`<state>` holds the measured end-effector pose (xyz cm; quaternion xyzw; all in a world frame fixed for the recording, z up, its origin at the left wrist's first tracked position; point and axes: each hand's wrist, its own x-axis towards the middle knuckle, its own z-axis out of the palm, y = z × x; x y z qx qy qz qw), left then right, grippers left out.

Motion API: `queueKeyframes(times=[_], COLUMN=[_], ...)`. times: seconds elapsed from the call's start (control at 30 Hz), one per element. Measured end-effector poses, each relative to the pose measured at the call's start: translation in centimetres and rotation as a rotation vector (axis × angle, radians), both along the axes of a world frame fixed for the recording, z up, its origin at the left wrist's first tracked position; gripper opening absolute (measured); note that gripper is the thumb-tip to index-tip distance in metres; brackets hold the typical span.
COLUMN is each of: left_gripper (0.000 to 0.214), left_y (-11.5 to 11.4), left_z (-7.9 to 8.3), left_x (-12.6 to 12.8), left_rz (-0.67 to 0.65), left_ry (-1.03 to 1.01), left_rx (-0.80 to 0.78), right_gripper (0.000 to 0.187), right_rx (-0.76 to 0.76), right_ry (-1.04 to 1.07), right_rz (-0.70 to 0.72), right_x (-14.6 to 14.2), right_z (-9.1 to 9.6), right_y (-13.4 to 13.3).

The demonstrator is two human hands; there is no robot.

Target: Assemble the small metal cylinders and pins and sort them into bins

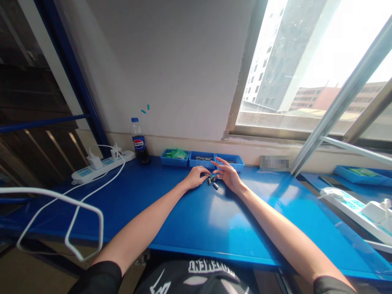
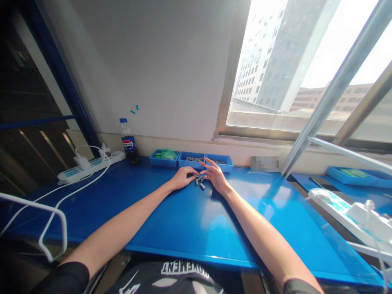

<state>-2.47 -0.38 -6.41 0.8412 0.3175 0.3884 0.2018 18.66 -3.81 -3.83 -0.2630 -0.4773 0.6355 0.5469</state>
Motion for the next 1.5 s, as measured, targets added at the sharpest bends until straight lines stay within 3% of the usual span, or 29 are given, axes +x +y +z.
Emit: queueKeyframes(times=[0.3,0.67,0.97,1.3,1.5], left_gripper=[0.018,0.049,0.047,0.042,0.031], left_y=[0.0,1.2,0.8,0.5,0.5], left_z=[0.4,0.6,0.7,0.6,0.3], left_x=[-0.2,-1.0,-1.1,-0.4,0.0], left_rz=[-0.015,0.011,-0.066,-0.080,-0.059], left_ry=[-0.241,-0.624,-0.527,-0.442,-0.359], left_rx=[-0.261,-0.592,-0.548,-0.514,-0.490], right_gripper=[0.036,0.033,0.040,0.023,0.054], right_rx=[-0.076,0.002,0.078,0.069,0.061], right_ry=[0.038,-0.124,-0.329,-0.243,-0.074], right_rz=[-0.076,-0.060,0.049,-0.054,0.026], right_x=[0.2,-0.1,-0.5,-0.7,-0.3], right_z=[-0.2,-0.8,0.4,-0.3,0.6], right_y=[0.4,0.8,-0.5,0.1,-0.6])
